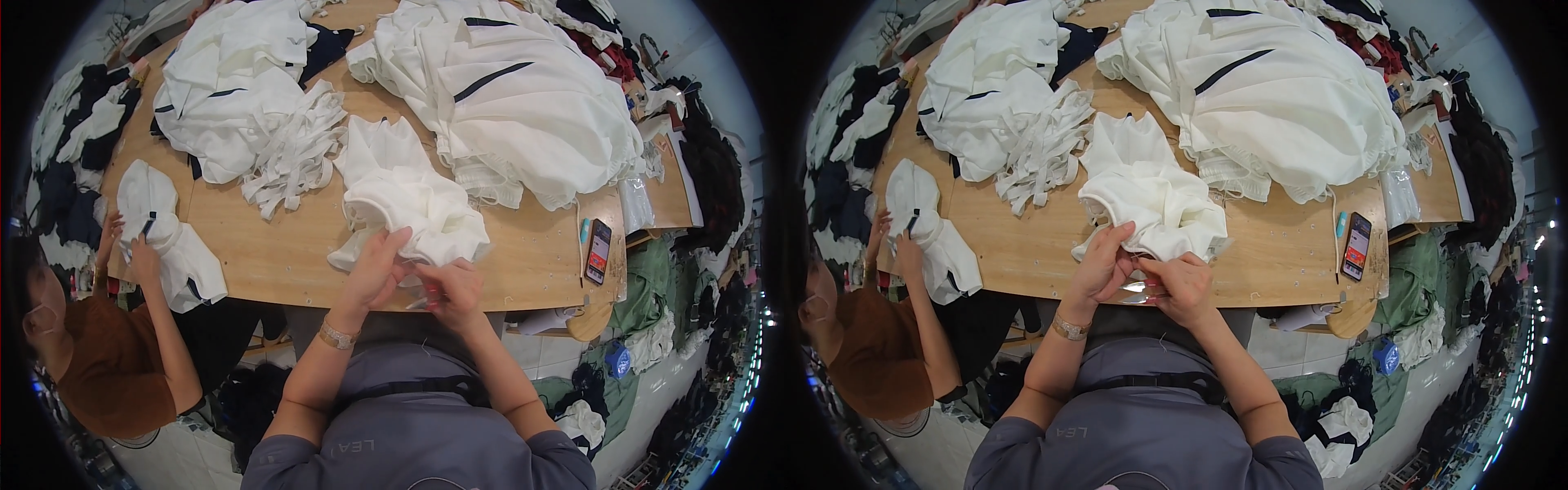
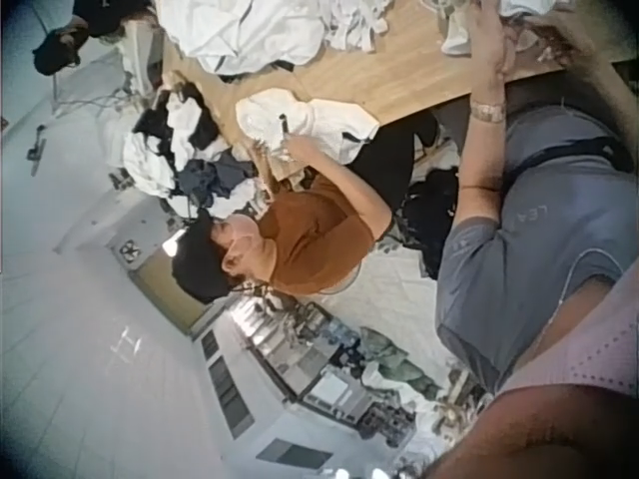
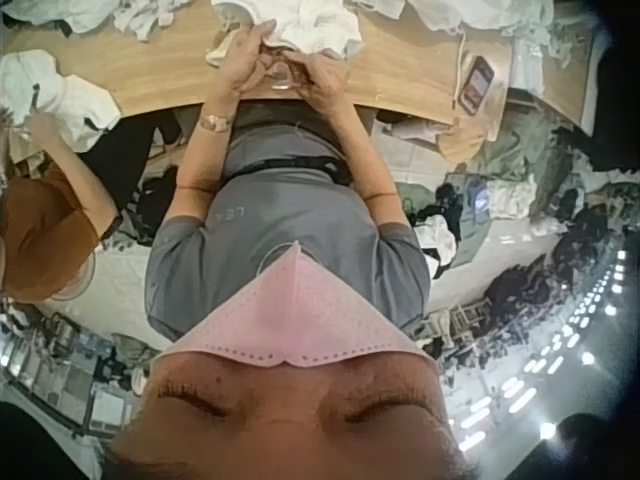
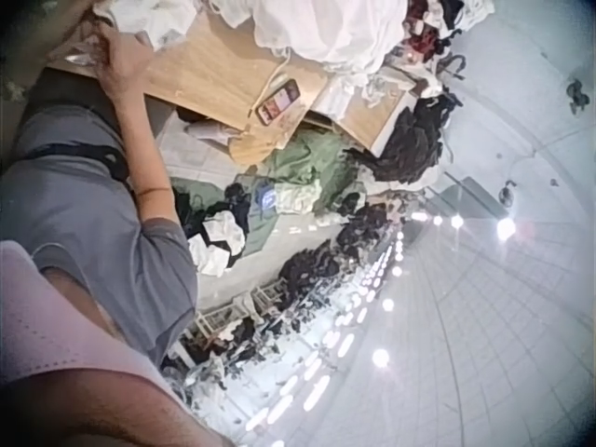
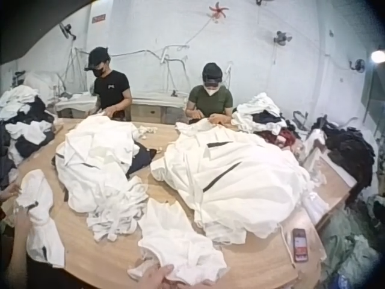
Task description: Trimming loose threads from white athletic shorts using small hand snips.
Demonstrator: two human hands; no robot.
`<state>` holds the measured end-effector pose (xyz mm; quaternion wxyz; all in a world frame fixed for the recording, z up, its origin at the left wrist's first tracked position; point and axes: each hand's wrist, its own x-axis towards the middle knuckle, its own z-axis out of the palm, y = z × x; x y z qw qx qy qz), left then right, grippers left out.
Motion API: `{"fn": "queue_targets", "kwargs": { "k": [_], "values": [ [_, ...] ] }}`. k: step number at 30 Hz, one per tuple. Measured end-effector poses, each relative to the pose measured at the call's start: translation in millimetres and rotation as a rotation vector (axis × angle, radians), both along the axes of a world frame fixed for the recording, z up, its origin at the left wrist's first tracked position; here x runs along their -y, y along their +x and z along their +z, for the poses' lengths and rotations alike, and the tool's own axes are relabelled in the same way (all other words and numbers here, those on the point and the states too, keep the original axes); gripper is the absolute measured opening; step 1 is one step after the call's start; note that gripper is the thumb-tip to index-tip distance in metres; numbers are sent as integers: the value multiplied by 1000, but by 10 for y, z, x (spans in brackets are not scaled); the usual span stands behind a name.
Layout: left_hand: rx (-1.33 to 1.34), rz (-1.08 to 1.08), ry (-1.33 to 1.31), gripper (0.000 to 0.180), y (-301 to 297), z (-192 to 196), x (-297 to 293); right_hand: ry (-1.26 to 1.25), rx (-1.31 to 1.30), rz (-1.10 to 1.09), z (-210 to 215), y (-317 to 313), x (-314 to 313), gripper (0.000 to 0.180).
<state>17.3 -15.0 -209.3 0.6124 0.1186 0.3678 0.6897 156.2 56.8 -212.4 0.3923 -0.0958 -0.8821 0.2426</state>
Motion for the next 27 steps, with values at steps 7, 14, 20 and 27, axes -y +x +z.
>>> {"fn": "queue_targets", "kwargs": {
  "k": [7, 14, 20, 27],
  "values": [
    [222, -18, 114, 38, 57, 67, 4, -309, -62, -245, 102, 138, 76, 14],
    [292, -15, 187, 37, 117, 91, 11, 47, 197, -307, 218, 180, -14, 32],
    [250, 71, 120, 35, 167, 170, -33, 244, 200, -331, 249, 244, -116, 35],
    [156, 148, 53, 30, 211, 205, -89, 321, 193, -311, 267, 230, -212, 37]
  ]
}}
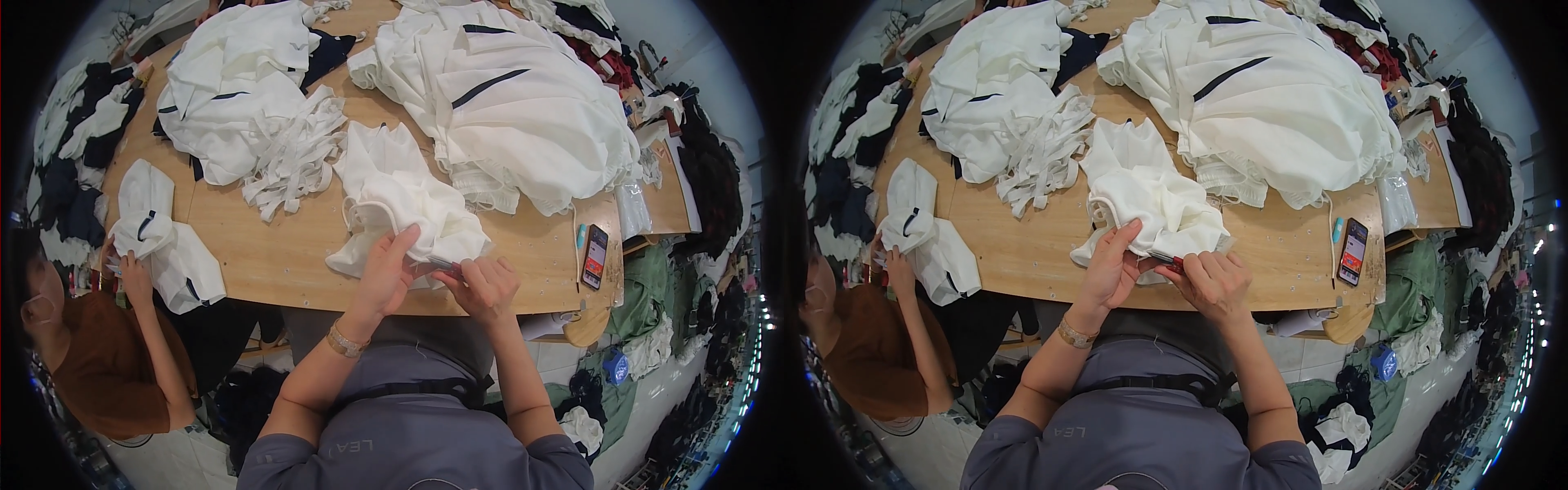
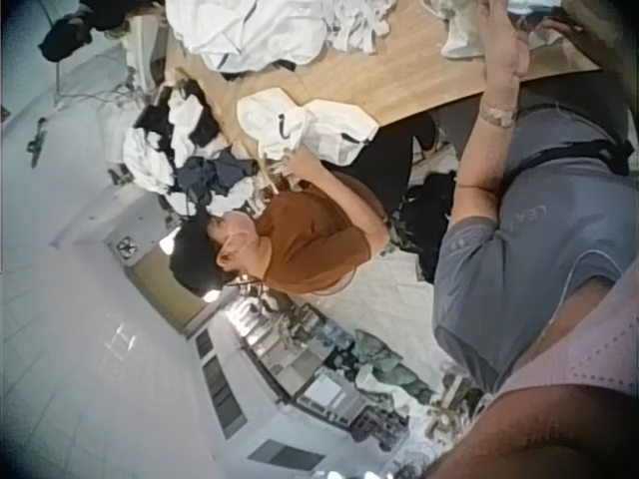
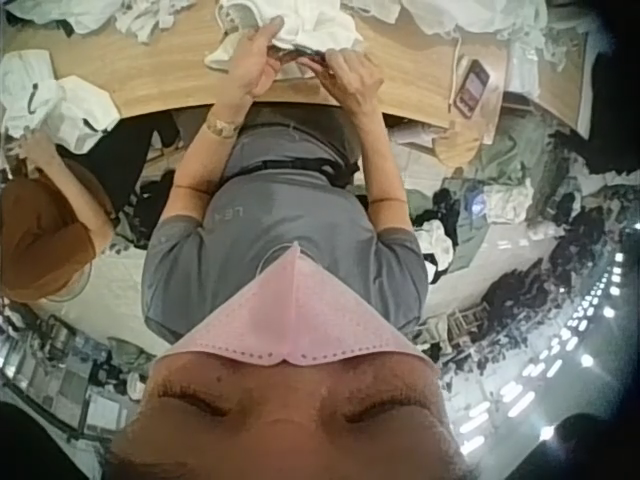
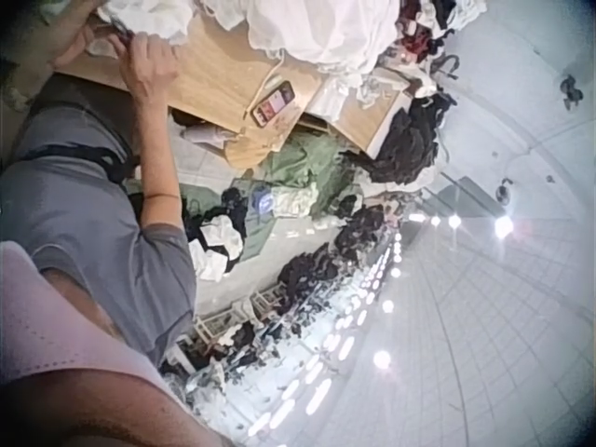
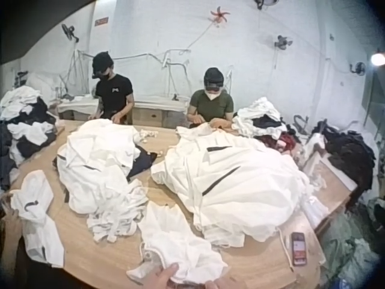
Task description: Trimming loose threads from white athletic shorts using small hand snips.
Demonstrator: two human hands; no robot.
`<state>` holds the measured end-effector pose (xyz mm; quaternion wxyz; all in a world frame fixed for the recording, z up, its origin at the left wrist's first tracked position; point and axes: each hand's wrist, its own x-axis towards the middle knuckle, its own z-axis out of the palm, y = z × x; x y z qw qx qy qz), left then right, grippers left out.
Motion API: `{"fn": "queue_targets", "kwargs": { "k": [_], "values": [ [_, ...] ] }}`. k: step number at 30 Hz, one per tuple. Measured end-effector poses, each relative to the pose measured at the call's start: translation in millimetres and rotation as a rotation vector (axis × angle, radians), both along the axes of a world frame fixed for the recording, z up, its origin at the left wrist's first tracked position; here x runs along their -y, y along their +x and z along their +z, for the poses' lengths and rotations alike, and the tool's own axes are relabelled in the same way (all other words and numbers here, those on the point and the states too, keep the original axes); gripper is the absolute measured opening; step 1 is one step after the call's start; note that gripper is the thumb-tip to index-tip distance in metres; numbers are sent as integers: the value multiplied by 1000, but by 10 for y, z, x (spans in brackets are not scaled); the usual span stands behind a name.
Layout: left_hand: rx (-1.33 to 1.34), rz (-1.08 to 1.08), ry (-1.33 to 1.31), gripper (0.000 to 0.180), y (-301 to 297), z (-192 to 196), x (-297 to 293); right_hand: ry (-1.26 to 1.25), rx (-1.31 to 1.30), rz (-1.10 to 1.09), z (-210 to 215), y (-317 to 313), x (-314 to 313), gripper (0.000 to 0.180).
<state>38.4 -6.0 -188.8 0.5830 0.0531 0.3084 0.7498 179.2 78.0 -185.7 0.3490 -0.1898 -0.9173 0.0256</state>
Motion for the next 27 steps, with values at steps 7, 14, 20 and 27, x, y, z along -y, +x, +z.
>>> {"fn": "queue_targets", "kwargs": {
  "k": [7, 14, 20, 27],
  "values": [
    [-61, 49, -22, 28, 45, 14, -23, 78, 30, 65, 6, 12, -58, 37],
    [-123, 42, -22, 27, 61, -15, -25, 102, 59, 65, 53, 4, -76, 37],
    [-163, 54, -29, 29, 61, -54, -35, 145, 84, 98, 107, -10, -130, 36],
    [-193, 60, -43, 28, 71, -75, -38, 151, 96, 118, 98, -23, -170, 35]
  ]
}}
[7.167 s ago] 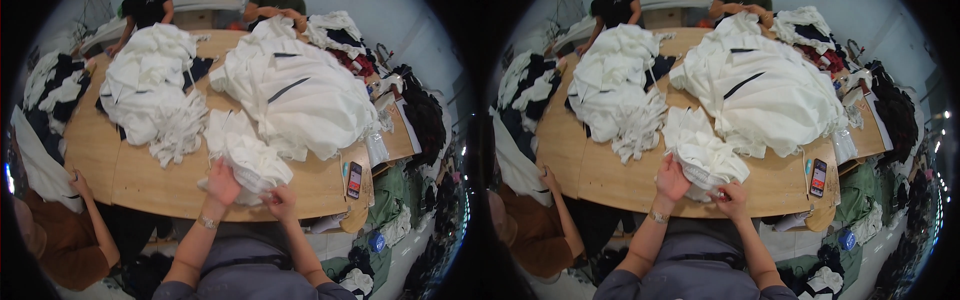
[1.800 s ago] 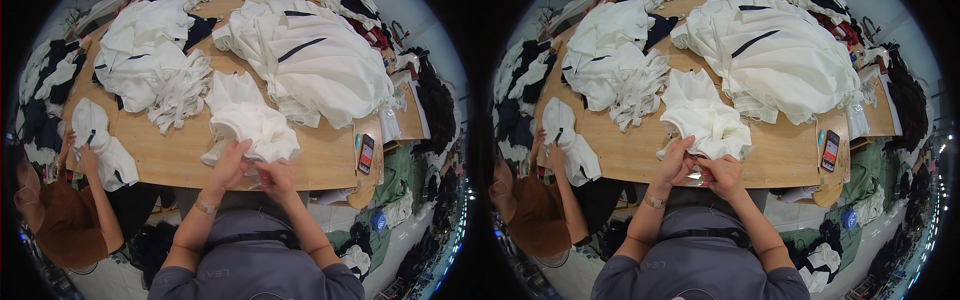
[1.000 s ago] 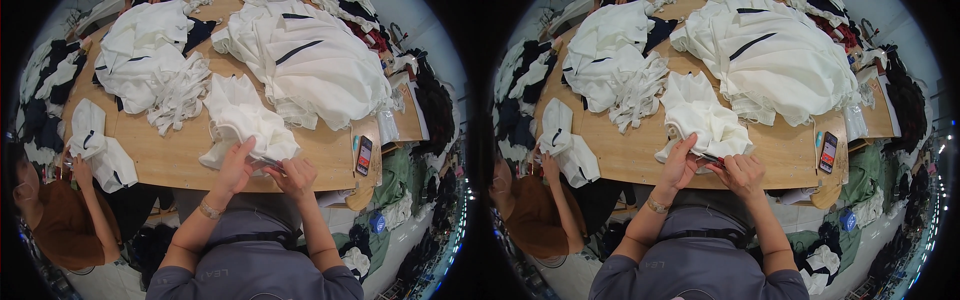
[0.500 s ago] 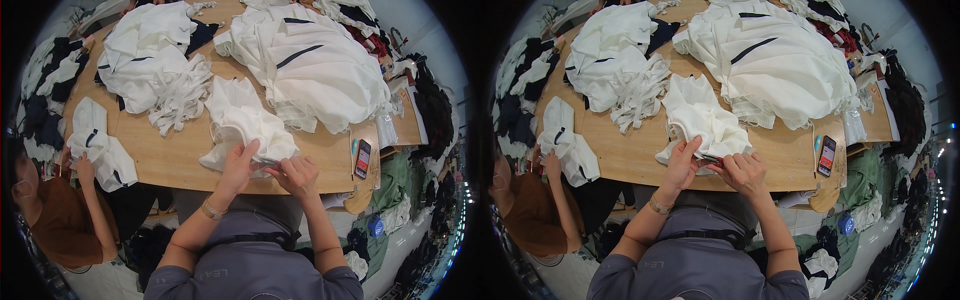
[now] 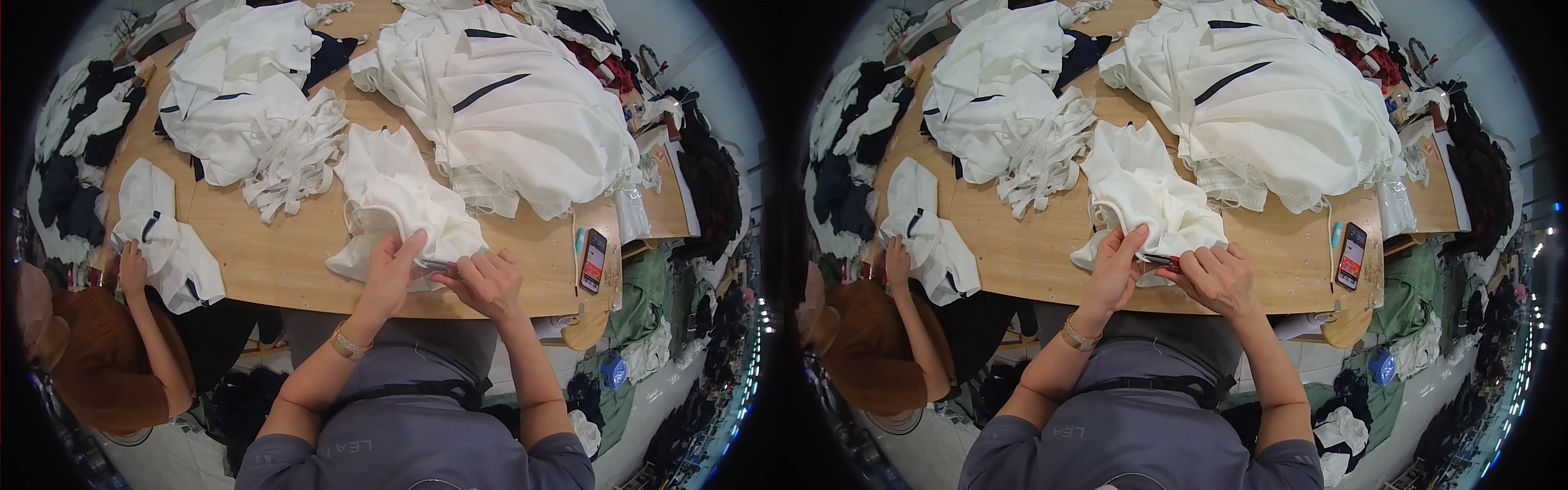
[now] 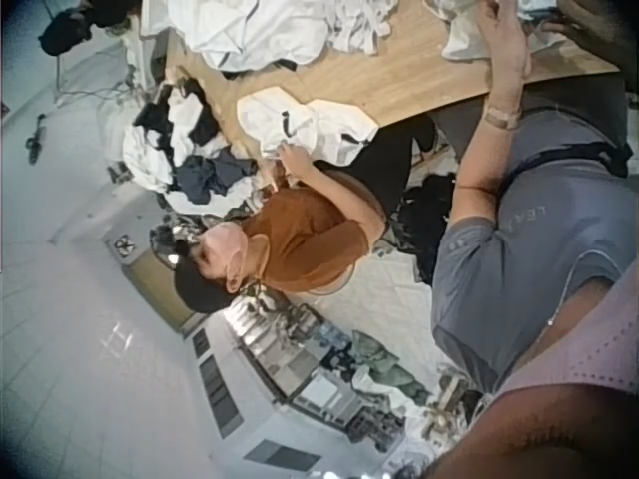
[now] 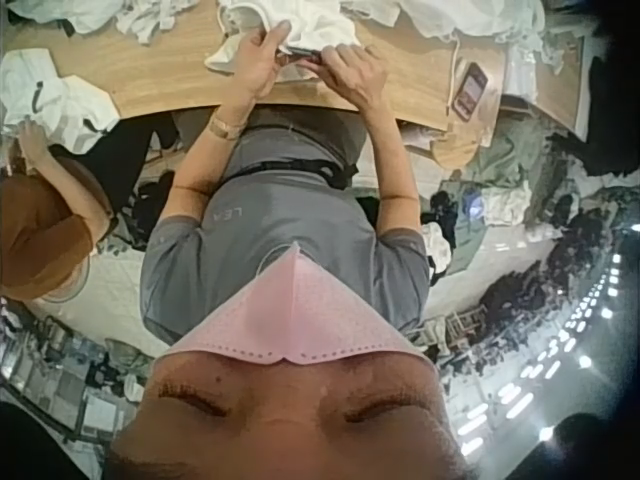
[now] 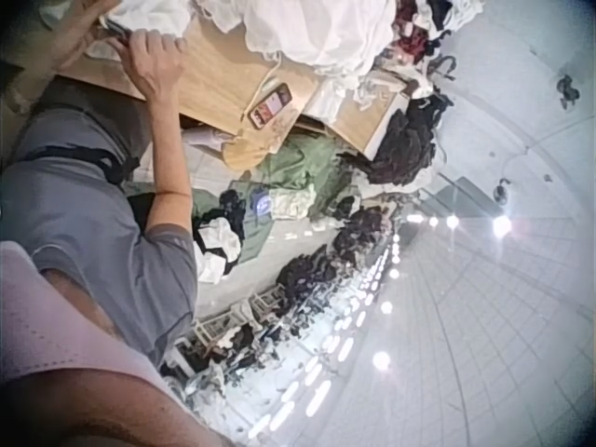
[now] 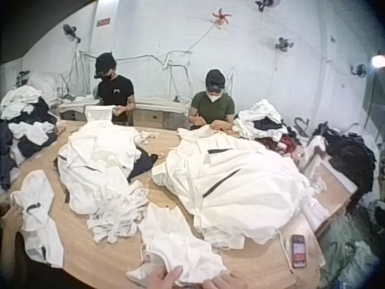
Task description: Trimming loose threads from white athletic shorts using small hand snips.
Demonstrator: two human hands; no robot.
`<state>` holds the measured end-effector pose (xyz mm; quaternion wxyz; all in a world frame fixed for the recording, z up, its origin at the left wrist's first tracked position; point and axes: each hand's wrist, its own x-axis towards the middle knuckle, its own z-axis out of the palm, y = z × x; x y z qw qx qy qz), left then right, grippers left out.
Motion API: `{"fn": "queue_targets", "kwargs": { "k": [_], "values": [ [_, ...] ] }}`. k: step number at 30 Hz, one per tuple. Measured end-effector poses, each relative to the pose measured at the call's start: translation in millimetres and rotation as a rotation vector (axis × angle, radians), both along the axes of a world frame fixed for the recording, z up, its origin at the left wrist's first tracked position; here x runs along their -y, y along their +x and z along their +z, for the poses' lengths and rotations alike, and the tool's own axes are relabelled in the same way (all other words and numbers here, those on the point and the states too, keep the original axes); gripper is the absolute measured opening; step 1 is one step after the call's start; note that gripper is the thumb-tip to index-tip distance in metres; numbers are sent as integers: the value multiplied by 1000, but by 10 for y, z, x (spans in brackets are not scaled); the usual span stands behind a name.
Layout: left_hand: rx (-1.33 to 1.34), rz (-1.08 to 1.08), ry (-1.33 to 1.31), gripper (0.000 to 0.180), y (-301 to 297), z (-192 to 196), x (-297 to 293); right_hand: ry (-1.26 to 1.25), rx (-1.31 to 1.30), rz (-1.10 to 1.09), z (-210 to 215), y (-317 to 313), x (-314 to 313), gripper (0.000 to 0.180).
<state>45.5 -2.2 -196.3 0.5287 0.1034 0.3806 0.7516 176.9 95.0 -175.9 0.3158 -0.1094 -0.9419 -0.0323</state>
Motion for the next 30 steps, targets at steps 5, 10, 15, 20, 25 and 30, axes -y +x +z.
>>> {"fn": "queue_targets", "kwargs": {
  "k": [5, 10, 15, 20, 25, 30],
  "values": [
    [23, -15, -1, 26, -21, 31, 19, -85, -10, 30, -49, -9, 18, 33],
    [158, 110, 20, 41, -245, -148, 131, -733, -310, -83, -435, 29, -6, 21],
    [376, 350, 43, 47, -491, -418, 356, -1229, -653, -224, -847, 93, -52, 22],
    [378, 457, 40, 44, -311, -512, 491, -1259, -542, -314, -1072, 106, 40, 26],
    [90, 354, -150, 40, -271, -509, 466, -1268, -408, -281, -1065, -59, -46, 23],
    [54, 365, -1, 40, -611, -208, 538, -1549, -552, -121, -477, -18, -96, 18]
  ]
}}
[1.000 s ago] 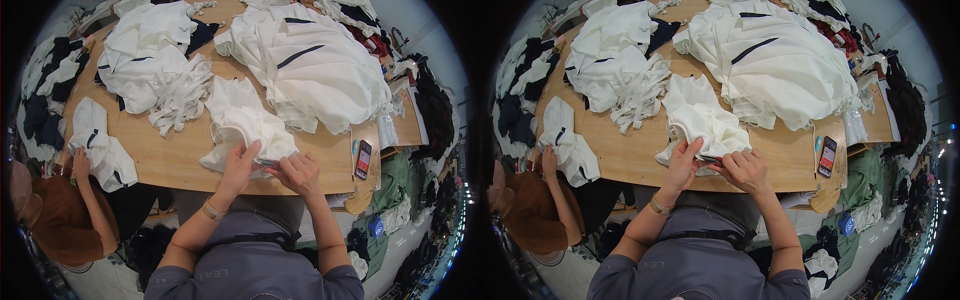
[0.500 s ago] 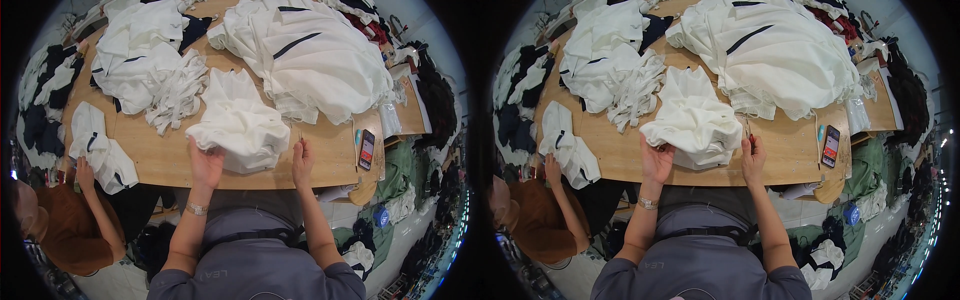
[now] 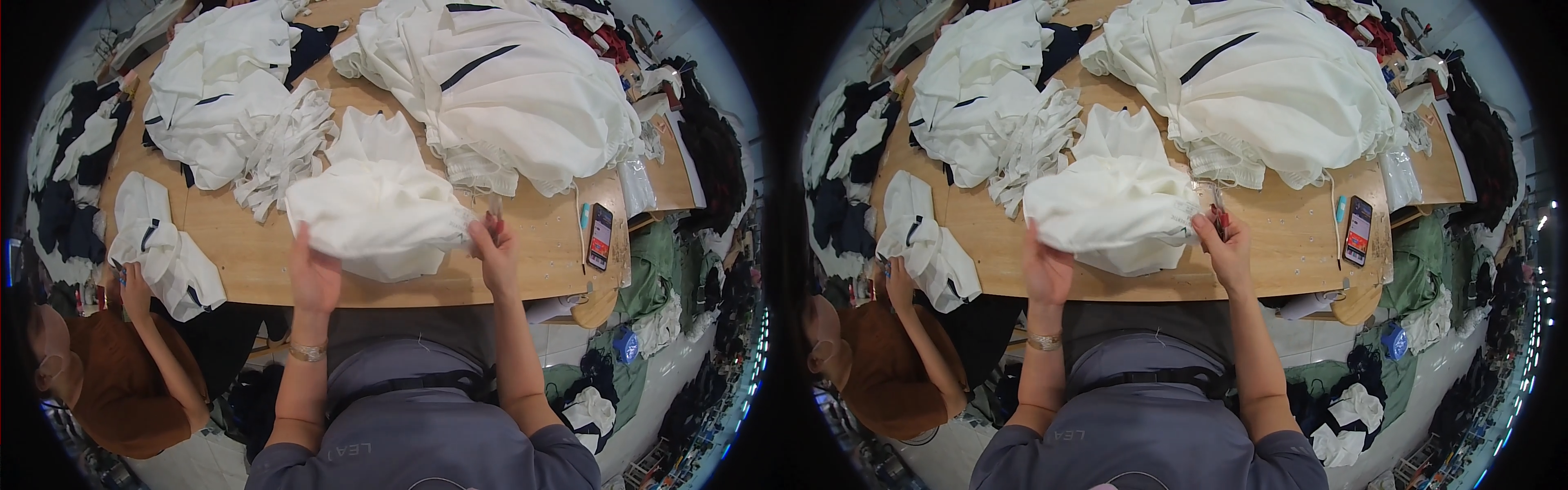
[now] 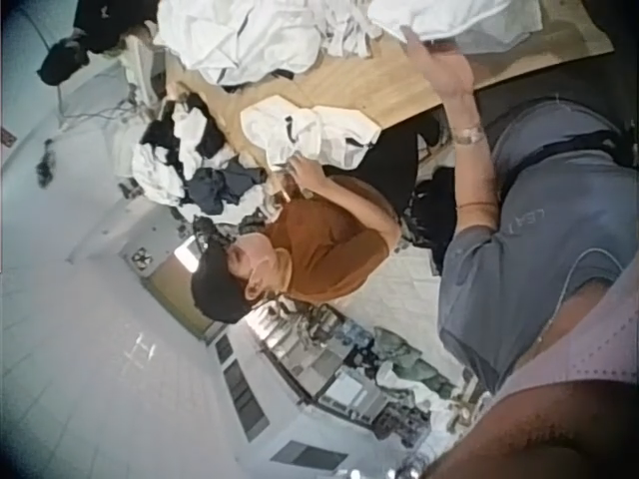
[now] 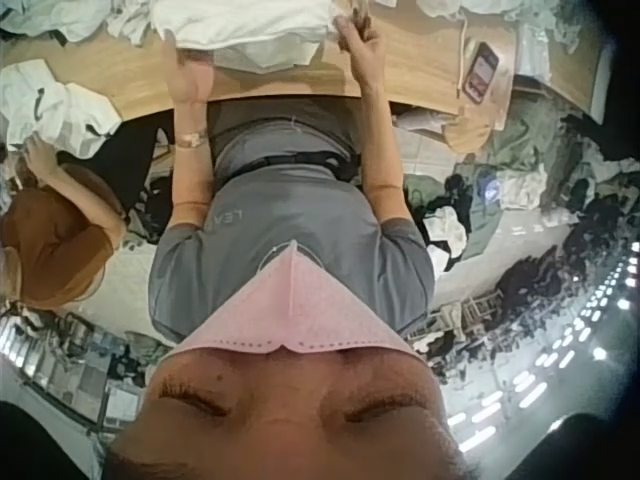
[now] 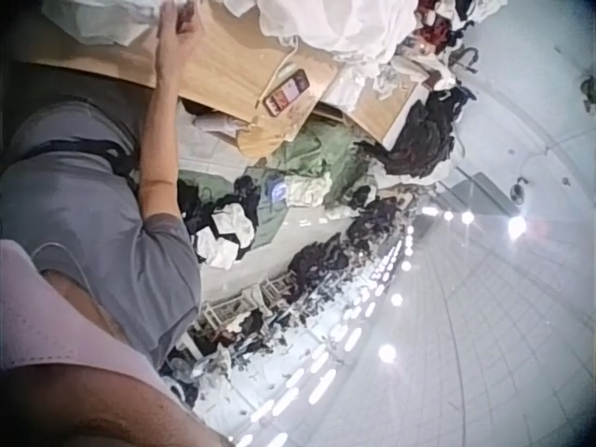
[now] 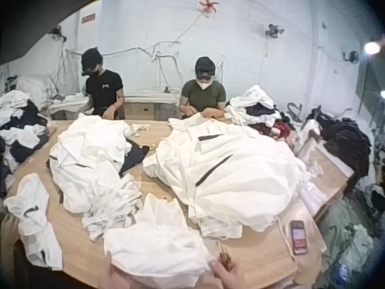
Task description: Trimming loose threads from white athletic shorts using small hand snips.
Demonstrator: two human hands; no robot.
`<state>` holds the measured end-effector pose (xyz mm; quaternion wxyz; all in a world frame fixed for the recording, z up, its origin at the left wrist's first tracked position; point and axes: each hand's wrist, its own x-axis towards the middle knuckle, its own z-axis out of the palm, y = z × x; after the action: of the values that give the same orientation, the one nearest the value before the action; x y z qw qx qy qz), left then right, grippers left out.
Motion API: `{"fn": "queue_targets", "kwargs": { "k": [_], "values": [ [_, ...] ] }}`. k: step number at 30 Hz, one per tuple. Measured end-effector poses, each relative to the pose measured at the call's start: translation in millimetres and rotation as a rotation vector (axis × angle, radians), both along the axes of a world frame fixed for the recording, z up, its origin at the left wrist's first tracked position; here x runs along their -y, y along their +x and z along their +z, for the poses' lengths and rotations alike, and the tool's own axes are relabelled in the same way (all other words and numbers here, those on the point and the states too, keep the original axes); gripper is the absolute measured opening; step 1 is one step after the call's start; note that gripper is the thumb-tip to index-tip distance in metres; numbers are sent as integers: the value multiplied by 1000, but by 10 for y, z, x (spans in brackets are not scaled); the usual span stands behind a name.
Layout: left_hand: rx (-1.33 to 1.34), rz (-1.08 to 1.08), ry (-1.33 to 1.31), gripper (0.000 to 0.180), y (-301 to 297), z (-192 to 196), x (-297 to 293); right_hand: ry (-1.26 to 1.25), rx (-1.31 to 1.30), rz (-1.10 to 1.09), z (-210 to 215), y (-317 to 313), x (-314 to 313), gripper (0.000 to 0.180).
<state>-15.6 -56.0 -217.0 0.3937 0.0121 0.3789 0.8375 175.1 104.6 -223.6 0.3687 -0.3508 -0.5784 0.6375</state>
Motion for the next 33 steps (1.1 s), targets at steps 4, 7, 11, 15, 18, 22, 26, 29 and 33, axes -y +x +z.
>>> {"fn": "queue_targets", "kwargs": {
  "k": [4, 7, 11, 15, 18, 22, 26, 29, 33],
  "values": [
    [137, 41, 273, 40, -94, 128, -80, -163, -128, 16, 203, -211, 84, 23],
    [277, 127, 40, 46, 89, -104, -137, -446, -90, 22, -76, -298, 44, 27],
    [296, 71, -42, 43, 549, -131, -129, -558, -114, 2, -175, -288, 92, 27],
    [212, -168, -64, 34, 681, -181, -216, -533, -116, 18, -103, -330, 125, 25],
    [-75, -333, -102, 35, 711, -291, -414, -535, -123, 47, -32, -342, 124, 24],
    [-237, -644, -179, 38, 600, -350, -535, -507, -120, 105, 128, -351, 123, 24],
    [-72, -392, -208, 38, 598, -281, -562, -493, -384, 72, 162, -335, 119, 22],
    [-10, -348, -189, 33, 509, -123, -519, -54, -68, 5, 240, -247, 119, 16],
    [25, -313, -153, 29, 438, 91, -430, 205, 176, 226, 458, -194, 254, 19]
  ]
}}
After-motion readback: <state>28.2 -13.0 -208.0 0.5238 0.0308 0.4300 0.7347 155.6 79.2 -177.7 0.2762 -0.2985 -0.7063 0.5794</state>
